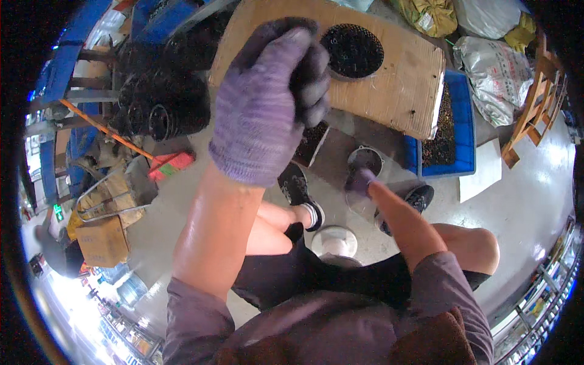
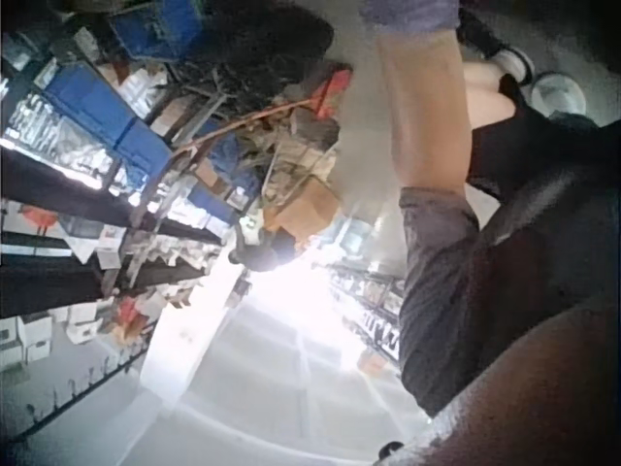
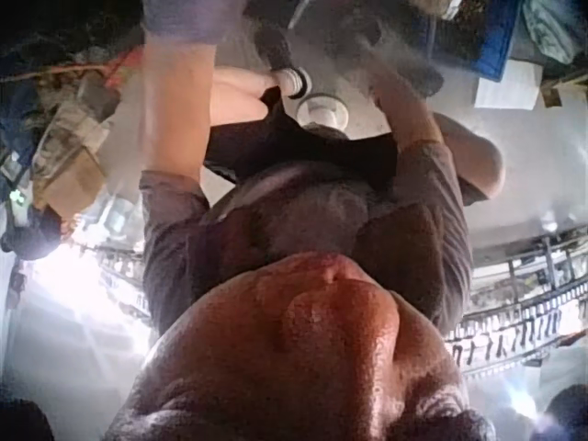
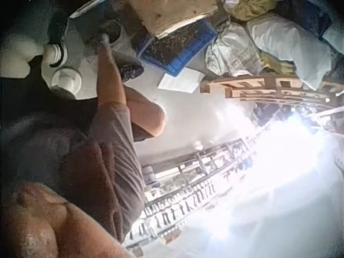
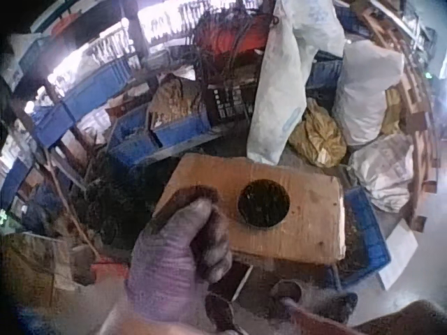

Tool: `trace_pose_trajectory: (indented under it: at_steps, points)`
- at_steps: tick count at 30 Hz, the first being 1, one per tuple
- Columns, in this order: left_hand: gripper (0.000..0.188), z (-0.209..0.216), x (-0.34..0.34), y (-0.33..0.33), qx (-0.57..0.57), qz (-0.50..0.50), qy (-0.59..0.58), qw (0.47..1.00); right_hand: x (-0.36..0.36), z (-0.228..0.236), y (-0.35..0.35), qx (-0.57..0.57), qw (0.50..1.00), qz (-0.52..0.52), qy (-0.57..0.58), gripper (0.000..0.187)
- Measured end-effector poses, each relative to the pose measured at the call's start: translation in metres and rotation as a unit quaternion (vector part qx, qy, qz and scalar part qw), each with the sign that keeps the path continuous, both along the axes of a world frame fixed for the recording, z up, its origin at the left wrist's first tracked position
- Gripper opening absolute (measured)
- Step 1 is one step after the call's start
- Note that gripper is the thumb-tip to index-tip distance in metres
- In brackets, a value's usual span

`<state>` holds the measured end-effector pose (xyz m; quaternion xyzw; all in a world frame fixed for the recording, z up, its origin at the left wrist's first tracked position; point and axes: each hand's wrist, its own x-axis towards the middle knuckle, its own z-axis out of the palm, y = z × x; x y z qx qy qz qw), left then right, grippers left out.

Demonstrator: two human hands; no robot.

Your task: The person inserts small metal components into black plastic circular rings by hand, taking the components from a cardboard box and placing them into the rings.

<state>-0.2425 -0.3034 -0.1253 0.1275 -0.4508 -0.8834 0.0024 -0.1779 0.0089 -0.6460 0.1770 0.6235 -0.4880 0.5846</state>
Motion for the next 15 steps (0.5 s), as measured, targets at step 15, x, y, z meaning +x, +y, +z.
trace_pose_trajectory:
  at_steps: [15]
  points:
    - [0.027, -0.016, -0.008, 0.010, 0.033, -0.054, -0.005, 0.998, -0.018, 0.077, -0.014, 0.328, 0.884, 0.149, 0.299, 0.023]
